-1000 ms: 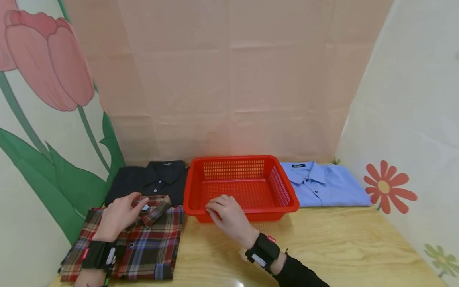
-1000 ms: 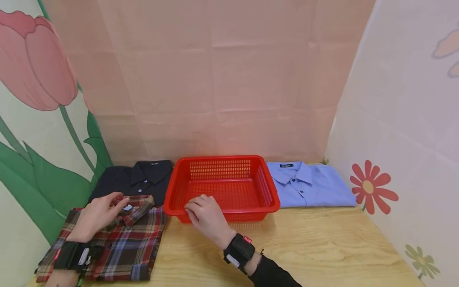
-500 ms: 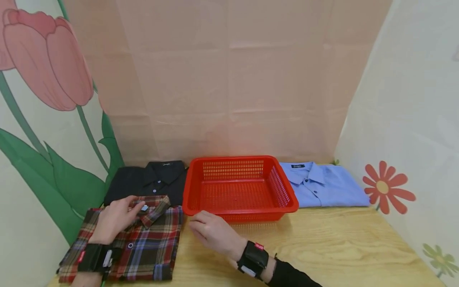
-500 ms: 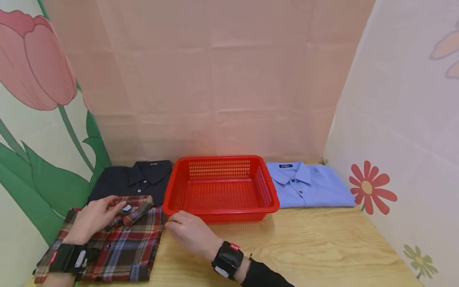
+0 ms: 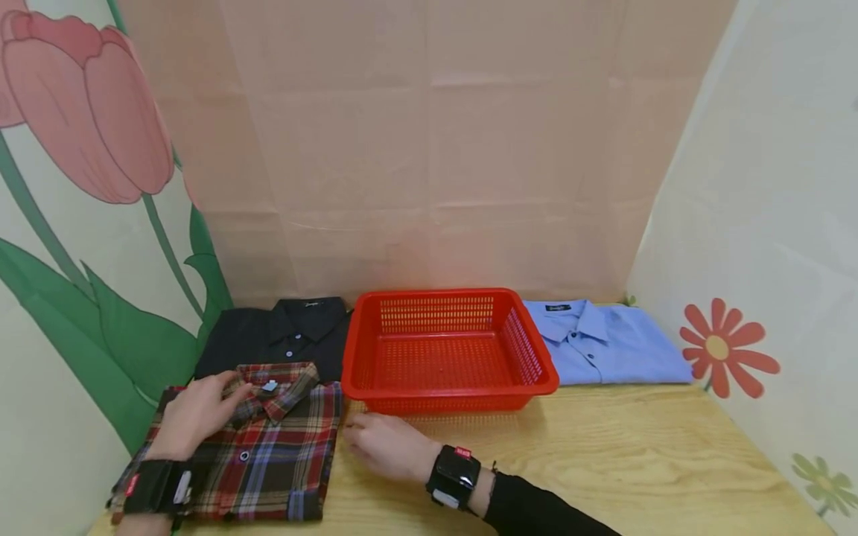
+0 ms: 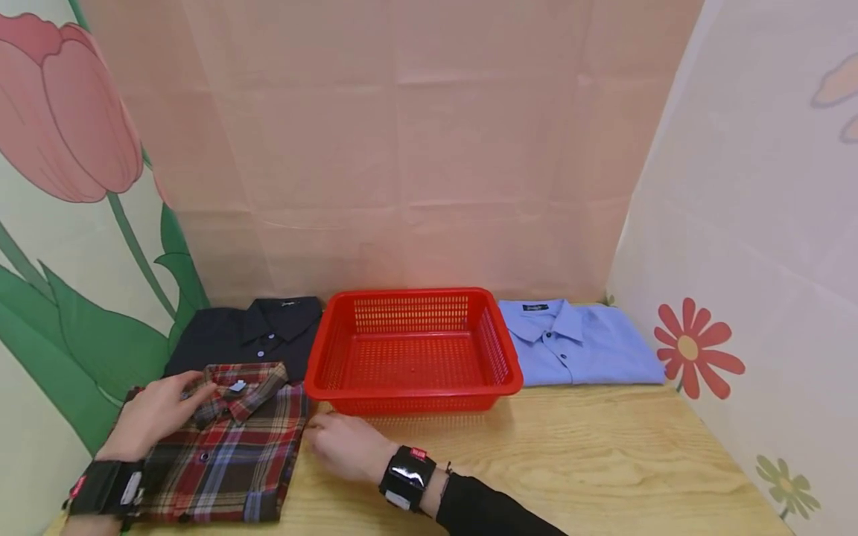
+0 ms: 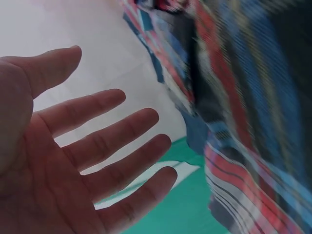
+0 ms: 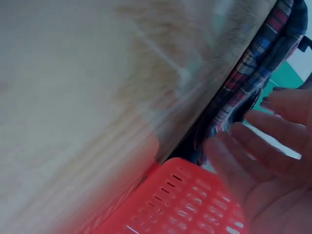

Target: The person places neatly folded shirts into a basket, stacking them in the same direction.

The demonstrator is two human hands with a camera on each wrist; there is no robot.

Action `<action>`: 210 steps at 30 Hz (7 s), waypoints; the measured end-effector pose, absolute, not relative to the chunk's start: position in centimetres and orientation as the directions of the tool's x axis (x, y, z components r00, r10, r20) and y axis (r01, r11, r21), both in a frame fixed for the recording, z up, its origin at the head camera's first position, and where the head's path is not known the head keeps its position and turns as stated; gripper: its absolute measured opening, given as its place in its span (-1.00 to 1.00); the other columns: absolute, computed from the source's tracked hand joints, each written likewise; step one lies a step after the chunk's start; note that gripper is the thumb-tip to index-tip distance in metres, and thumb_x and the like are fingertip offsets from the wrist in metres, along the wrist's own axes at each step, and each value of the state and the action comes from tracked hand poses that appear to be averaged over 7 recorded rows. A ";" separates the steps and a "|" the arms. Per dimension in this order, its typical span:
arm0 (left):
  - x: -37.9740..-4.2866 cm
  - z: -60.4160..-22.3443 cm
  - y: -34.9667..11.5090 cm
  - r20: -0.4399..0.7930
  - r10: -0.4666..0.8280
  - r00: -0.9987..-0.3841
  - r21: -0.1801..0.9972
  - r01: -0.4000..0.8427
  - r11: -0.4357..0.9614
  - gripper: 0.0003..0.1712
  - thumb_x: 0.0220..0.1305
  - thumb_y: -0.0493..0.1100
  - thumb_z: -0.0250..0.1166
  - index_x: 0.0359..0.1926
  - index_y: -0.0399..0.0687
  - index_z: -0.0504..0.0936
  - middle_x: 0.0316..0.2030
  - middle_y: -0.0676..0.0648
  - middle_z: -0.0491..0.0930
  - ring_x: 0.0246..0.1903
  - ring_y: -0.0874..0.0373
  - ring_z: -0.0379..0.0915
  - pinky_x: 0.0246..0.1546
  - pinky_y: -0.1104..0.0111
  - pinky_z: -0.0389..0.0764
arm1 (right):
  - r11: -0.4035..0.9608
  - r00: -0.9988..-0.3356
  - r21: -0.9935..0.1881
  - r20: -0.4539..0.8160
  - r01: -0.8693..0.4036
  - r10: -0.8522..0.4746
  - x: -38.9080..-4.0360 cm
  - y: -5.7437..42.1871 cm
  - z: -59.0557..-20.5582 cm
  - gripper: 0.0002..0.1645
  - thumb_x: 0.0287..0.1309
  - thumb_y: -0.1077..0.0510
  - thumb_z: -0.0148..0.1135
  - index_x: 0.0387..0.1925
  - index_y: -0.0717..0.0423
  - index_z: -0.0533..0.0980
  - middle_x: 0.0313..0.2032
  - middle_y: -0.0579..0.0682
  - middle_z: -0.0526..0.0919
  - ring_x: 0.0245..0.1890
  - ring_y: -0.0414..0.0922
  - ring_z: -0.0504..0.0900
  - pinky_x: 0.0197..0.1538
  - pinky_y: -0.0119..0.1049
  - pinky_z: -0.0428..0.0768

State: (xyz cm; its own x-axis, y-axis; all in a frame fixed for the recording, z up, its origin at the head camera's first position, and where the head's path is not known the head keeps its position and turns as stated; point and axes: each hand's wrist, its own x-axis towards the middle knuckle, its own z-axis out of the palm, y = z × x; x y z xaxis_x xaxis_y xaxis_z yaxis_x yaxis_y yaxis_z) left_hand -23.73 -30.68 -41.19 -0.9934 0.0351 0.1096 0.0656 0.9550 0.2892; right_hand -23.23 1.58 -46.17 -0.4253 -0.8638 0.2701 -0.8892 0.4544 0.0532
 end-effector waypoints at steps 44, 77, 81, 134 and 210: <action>-21.1 -44.7 -37.8 -0.271 -0.105 -0.957 0.295 -0.187 0.937 0.03 0.42 0.08 0.07 0.30 -0.77 -0.27 0.15 -0.79 0.11 0.10 -0.61 0.27 0.03 -0.18 0.46 | 0.575 -0.803 -0.799 -0.221 -0.176 -0.554 -23.7 -3.8 -45.6 -0.55 0.27 -0.11 0.25 -0.01 0.12 0.48 -0.50 -0.06 0.58 -0.62 -0.15 0.56 -0.50 -0.32 0.50; -20.2 -43.1 -36.6 0.016 -0.134 -0.991 0.391 -0.117 0.913 -0.67 0.33 -0.30 -0.10 -0.06 -0.57 0.14 -0.21 -0.71 0.37 -0.16 -0.61 0.39 -0.25 -0.20 0.49 | 0.328 -0.755 -0.786 0.251 -0.524 -0.606 -23.1 -5.9 -44.4 -0.65 0.42 0.22 0.05 -0.54 0.12 0.28 -0.35 -0.05 0.28 -0.40 -0.26 0.26 -0.31 -0.50 0.20; -20.3 -43.0 -36.0 0.073 -0.175 -0.982 0.428 -0.128 0.895 -0.69 0.39 -0.26 -0.15 -0.07 -0.52 0.09 -0.29 -0.69 0.44 -0.26 -0.59 0.45 -0.34 -0.18 0.49 | 0.308 -0.775 -0.798 0.286 -0.518 -0.563 -23.1 -5.7 -44.2 -0.56 0.41 0.23 0.05 -0.63 0.10 0.22 -0.40 -0.10 0.16 -0.46 -0.29 0.19 -0.36 -0.51 0.16; -24.7 -37.6 -25.7 0.639 -0.061 -0.766 0.461 0.318 0.828 -0.76 0.48 -0.26 0.03 -0.39 -0.25 0.32 -0.68 -0.10 0.21 -0.70 0.10 0.10 -0.65 0.33 0.14 | 0.228 -0.900 -0.872 0.406 -0.434 -0.160 -25.2 3.7 -39.3 -0.57 0.53 0.01 -0.14 0.32 -0.06 0.36 0.15 0.07 0.58 0.09 -0.03 0.58 0.12 -0.04 0.53; -25.8 -37.0 -22.8 0.228 0.264 -0.937 0.749 0.342 0.568 -0.19 0.24 -0.36 0.25 0.45 -0.11 0.10 0.27 -0.29 0.43 0.21 -0.13 0.43 0.22 0.02 0.42 | 0.638 -0.925 -0.687 0.361 -0.349 -0.117 -24.5 8.2 -38.4 -0.27 0.26 0.26 0.25 0.43 0.03 0.25 0.22 0.19 0.53 0.15 0.15 0.53 0.22 0.14 0.45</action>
State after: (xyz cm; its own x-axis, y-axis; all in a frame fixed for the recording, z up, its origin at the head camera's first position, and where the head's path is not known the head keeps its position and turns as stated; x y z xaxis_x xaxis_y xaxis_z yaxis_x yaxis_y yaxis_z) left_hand -25.78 -22.77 -36.97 -0.9371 0.2643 0.2281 0.3424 0.5678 0.7486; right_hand -24.52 8.18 -38.41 -0.9252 -0.1172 0.3610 -0.3488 0.6375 -0.6870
